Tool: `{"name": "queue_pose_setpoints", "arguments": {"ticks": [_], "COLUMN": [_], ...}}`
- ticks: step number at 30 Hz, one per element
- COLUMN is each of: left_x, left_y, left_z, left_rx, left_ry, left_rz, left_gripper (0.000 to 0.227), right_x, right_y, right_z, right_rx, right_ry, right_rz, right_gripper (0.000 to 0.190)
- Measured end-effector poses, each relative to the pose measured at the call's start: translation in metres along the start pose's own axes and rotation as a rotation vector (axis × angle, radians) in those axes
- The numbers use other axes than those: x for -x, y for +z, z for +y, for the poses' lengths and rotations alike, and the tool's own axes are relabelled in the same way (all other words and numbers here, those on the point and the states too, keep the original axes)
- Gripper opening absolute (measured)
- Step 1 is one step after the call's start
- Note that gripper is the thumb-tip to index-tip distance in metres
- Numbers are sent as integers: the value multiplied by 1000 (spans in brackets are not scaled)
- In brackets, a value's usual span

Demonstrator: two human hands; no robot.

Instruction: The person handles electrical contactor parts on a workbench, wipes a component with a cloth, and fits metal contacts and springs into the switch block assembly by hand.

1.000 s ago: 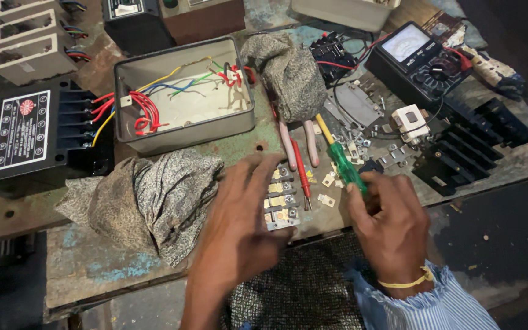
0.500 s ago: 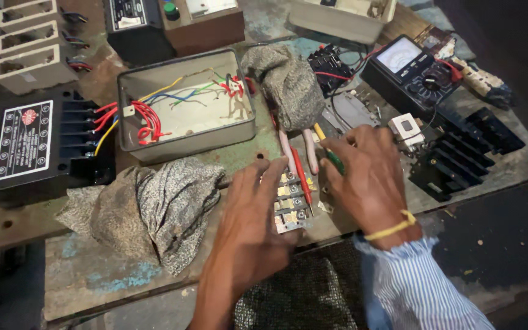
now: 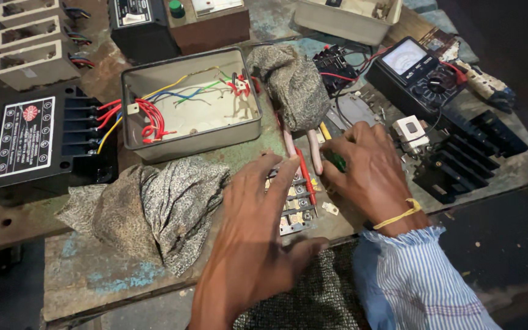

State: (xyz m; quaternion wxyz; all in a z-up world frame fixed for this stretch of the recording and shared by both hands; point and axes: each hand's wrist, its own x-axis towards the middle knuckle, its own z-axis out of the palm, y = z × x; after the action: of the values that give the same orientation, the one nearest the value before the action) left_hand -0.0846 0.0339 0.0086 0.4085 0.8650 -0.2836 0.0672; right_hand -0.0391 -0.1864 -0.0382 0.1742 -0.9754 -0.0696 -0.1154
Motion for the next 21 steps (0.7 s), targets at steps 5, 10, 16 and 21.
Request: {"name": "queue_pose_setpoints", "arguments": {"ticks": [5, 10, 16, 21], "left_x": [-1, -6, -30, -59], "left_y": [-3, 2, 16, 25], "left_z": [7, 10, 7, 7], "left_rx": [4, 28, -75, -93], "left_ry": [-6, 44, 44, 33], "left_rz": [45, 88, 216, 170], "left_gripper": [94, 77, 50, 34], "right_x": [0, 2, 11, 21], "right_y": [-5, -15, -27, -39], "right_z": [-1, -3, -13, -22], "right_rx": [-14, -125, -359, -387], "right_ry": [-23, -56, -25, -1], "right_rz": [39, 46, 114, 166], "right_gripper": [31, 32, 31, 30]}}
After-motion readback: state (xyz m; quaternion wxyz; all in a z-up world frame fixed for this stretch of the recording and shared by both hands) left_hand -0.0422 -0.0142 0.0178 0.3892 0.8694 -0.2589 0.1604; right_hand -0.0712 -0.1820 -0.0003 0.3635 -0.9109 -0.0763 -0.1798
